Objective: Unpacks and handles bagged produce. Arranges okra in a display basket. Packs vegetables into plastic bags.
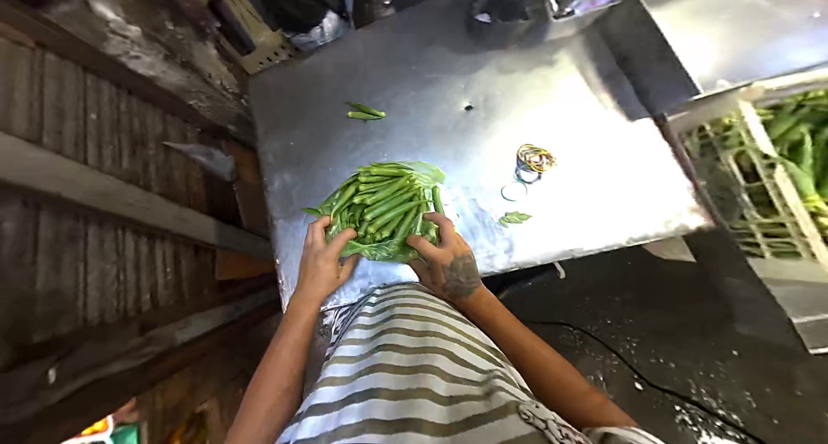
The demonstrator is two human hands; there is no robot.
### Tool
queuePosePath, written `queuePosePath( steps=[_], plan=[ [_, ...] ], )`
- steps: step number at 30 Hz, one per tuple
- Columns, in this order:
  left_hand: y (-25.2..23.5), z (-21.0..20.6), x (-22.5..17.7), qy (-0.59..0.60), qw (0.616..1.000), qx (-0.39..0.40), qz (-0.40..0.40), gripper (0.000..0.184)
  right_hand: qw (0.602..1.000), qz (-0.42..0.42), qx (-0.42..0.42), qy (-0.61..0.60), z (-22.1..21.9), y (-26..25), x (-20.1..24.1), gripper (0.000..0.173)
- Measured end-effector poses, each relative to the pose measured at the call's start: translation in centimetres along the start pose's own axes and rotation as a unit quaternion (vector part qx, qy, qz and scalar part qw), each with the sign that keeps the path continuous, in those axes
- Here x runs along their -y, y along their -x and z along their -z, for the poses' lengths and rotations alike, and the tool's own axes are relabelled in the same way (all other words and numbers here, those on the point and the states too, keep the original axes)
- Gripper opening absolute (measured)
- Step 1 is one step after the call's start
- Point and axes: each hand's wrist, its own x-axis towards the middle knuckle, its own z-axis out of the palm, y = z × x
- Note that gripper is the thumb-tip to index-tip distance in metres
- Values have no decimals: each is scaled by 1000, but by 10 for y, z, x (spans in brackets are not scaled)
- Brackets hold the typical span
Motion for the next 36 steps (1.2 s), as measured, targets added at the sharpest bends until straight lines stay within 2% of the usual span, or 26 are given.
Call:
queuePosePath(
  steps=[2, 4, 6, 9, 11, 13, 17, 19, 22, 25, 27, 31, 34, 36],
  plan=[
    [1, 0, -2, -26, 999, -36, -25, 26, 998, -7, 10, 60, 3, 0, 6, 33],
    [1, 2, -6, -52, 996, -49, -56, 15, 993, -8, 6, 121, 8, -1, 12, 44],
    [-2, 3, -10, -73, 992, -58, -85, 4, 990, 14, -15, 142, 12, -8, 18, 49],
    [-14, 5, -13, -61, 988, -55, -134, 7, 995, 65, -15, 80, 8, -16, 23, 29],
    [-26, 11, -14, -13, 988, -33, -153, 12, 997, 72, -15, 26, 9, -22, 26, 23],
    [-42, 19, -18, 48, 983, -29, -176, 14, 998, 49, -6, -40, 20, -32, 27, 17],
    [-78, 27, -27, 219, 952, -87, -197, 17, 991, -6, 52, -123, 56, -67, 34, 16],
    [-100, 31, -34, 271, 938, -119, -181, 17, 986, -12, 74, -148, 73, -89, 35, 15],
    [-130, 32, -39, 271, 950, -119, -102, 23, 987, -6, 83, -136, 86, -122, 36, 13],
    [-157, 28, -35, 238, 969, -61, 10, 22, 988, -53, 97, -106, 79, -152, 26, 11],
    [-181, 25, -27, 187, 979, 15, 75, 15, 990, -89, 79, -81, 62, -168, 15, 10],
    [-225, 12, -9, 83, 972, 119, 187, 17, 984, -167, 48, -33, 26, -190, -3, 10],
    [-246, 7, 5, 33, 970, 135, 199, 15, 979, -189, 67, -23, 17, -222, -20, 8],
    [-255, 2, 29, 109, 970, 145, 161, 28, 975, -206, 85, -11, 14, -244, -31, 10]
  ],
)
